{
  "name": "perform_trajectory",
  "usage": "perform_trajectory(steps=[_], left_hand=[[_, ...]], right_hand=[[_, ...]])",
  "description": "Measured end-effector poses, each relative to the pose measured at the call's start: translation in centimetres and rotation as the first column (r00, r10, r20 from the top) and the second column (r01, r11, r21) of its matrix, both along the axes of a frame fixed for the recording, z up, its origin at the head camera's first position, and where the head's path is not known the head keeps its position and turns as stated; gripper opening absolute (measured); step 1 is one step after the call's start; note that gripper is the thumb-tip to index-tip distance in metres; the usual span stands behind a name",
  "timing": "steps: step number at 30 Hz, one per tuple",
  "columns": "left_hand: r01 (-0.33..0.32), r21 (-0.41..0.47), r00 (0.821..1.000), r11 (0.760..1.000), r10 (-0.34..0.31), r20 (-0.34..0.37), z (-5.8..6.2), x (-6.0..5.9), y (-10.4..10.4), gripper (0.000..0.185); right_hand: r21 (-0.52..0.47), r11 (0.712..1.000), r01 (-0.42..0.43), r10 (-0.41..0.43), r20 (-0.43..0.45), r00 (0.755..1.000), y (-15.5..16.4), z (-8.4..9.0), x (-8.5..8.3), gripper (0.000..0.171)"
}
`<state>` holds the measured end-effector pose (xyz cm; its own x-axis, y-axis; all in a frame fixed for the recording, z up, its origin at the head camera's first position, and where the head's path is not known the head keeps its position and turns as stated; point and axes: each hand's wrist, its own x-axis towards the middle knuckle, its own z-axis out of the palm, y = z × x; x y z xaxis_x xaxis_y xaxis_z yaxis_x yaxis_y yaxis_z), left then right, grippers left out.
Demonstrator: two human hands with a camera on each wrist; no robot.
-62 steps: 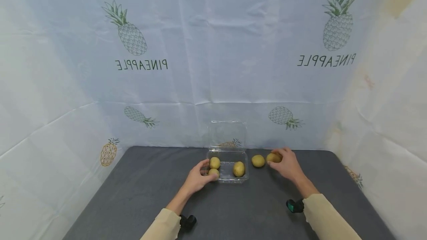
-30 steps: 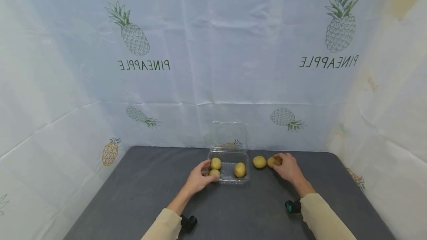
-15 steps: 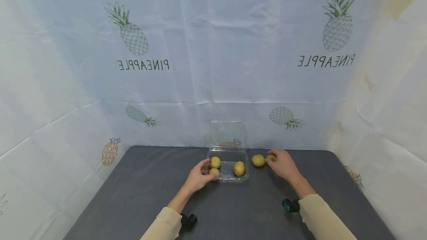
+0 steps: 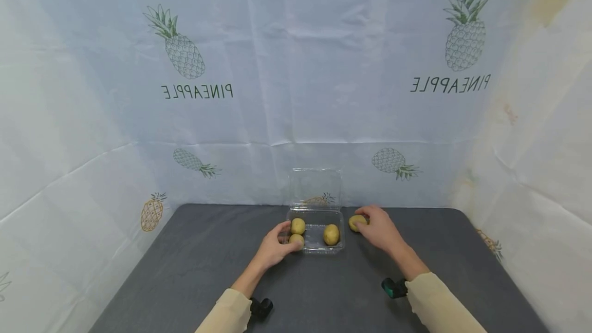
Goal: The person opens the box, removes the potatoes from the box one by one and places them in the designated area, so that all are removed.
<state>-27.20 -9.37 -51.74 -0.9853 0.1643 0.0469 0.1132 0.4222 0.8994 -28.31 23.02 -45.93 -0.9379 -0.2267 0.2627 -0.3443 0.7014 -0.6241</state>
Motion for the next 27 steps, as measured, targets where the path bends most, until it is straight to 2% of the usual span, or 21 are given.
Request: perform_trajectory(steps=[10, 22, 27], left_hand=[[0.007, 0.013, 1.000, 1.000, -0.006, -0.008, 0.0, -0.1, -0.1, 0.077], [0.002, 0.007, 1.000, 1.000, -0.002, -0.001, 0.2, 0.0, -0.1, 0.076], [0.001, 0.005, 1.000, 1.000, -0.001, -0.004, 0.2, 0.0, 0.0, 0.075]], right_hand=[[0.014, 0.999, -0.051, 0.051, 0.022, 0.998, -2.0, 0.0, 0.0, 0.029], [0.105, 0.988, -0.112, 0.111, 0.018, 0.994, -3.8, -0.2, -0.3, 0.030], [0.112, 0.985, -0.129, 0.125, 0.040, 0.991, -4.3, -0.5, -0.5, 0.032]])
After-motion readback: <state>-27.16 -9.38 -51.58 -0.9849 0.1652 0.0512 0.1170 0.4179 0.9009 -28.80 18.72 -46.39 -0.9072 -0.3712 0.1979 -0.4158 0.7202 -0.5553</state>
